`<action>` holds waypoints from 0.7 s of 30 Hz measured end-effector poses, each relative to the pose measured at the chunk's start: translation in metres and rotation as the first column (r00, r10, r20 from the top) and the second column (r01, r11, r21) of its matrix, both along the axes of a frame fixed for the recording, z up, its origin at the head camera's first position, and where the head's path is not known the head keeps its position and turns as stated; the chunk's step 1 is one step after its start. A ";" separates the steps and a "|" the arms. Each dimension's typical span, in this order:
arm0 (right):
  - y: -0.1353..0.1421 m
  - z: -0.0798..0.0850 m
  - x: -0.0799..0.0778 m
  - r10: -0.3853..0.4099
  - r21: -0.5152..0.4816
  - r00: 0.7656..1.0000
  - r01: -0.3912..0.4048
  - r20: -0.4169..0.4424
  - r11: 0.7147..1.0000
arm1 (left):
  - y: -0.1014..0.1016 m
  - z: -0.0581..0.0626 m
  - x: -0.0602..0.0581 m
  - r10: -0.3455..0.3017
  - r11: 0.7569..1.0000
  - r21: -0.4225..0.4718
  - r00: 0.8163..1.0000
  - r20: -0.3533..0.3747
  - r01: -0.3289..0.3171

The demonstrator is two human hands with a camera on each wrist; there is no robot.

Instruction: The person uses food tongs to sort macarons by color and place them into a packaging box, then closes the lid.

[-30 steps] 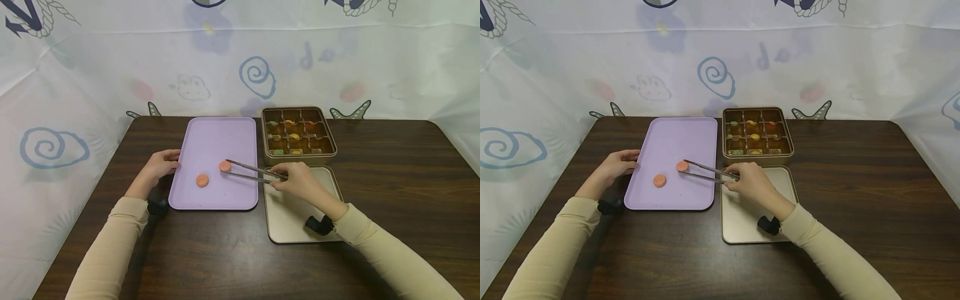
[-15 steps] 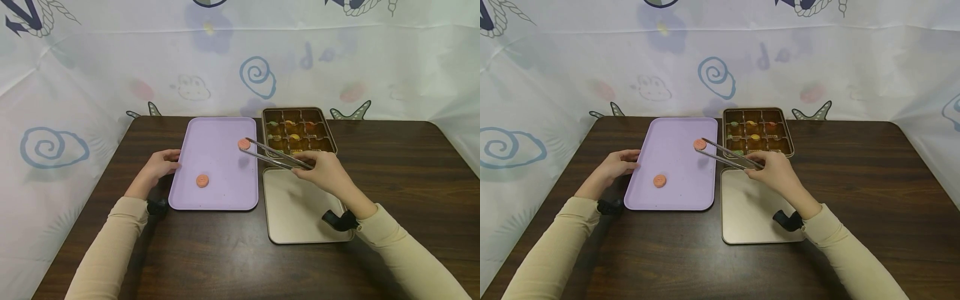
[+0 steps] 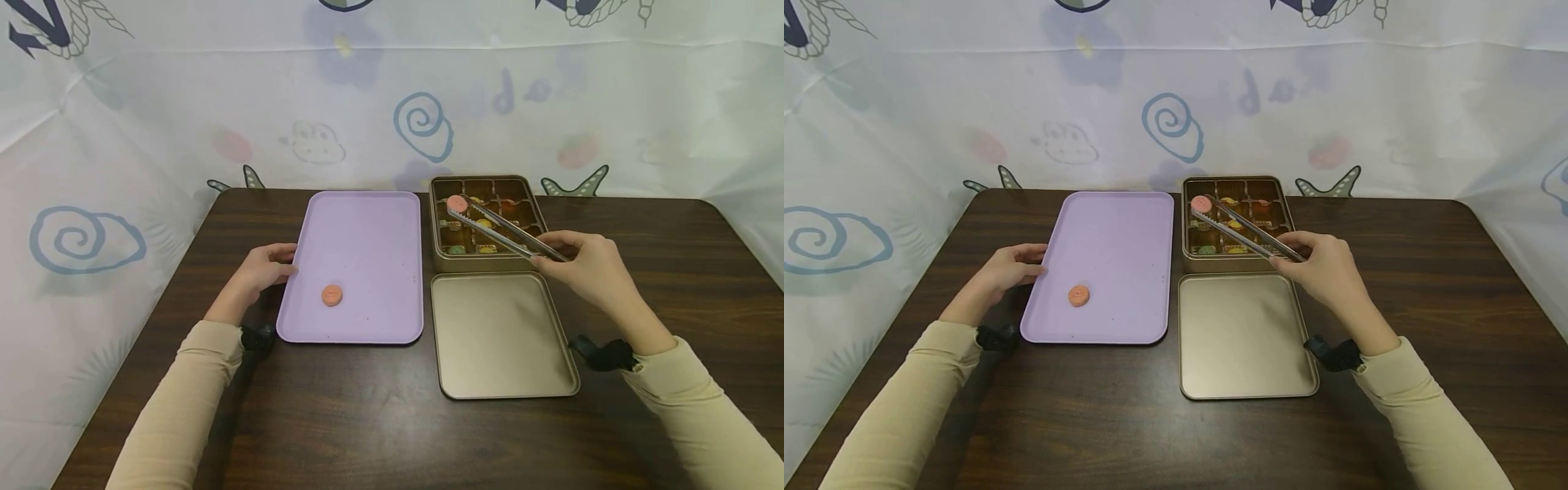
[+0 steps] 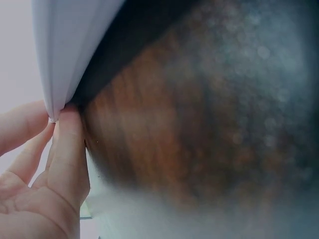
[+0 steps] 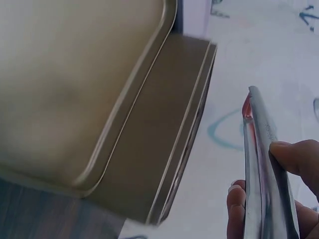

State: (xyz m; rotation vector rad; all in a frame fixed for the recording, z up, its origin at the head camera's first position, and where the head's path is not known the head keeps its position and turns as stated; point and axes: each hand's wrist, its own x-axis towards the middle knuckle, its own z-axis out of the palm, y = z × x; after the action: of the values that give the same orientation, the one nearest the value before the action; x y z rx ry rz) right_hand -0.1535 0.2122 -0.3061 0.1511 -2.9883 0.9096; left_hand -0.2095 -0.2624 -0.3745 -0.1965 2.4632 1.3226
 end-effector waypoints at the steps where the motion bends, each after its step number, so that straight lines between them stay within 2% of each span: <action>1: 0.004 -0.001 0.000 -0.009 0.005 1.000 0.009 -0.007 1.000 | 0.000 0.000 0.000 0.001 1.000 0.002 1.000 0.000 -0.001; 6: 0.026 -0.005 -0.002 -0.043 0.033 0.998 0.045 -0.043 0.998 | 0.000 0.001 0.000 -0.003 1.000 -0.001 1.000 0.001 0.003; 13: 0.052 -0.011 -0.004 -0.083 0.066 0.996 0.084 -0.019 0.994 | 0.001 0.002 0.001 -0.002 1.000 0.010 1.000 -0.004 0.002; 21: 0.069 -0.016 -0.004 -0.105 0.090 0.994 0.106 -0.010 0.990 | 0.001 0.002 0.001 0.006 1.000 0.018 1.000 -0.001 -0.006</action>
State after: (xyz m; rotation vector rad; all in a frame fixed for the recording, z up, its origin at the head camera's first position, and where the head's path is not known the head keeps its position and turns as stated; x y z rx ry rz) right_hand -0.1579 0.2815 -0.3221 -0.0038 -3.0005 0.7632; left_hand -0.2081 -0.2609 -0.3728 -0.1990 2.4528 1.3466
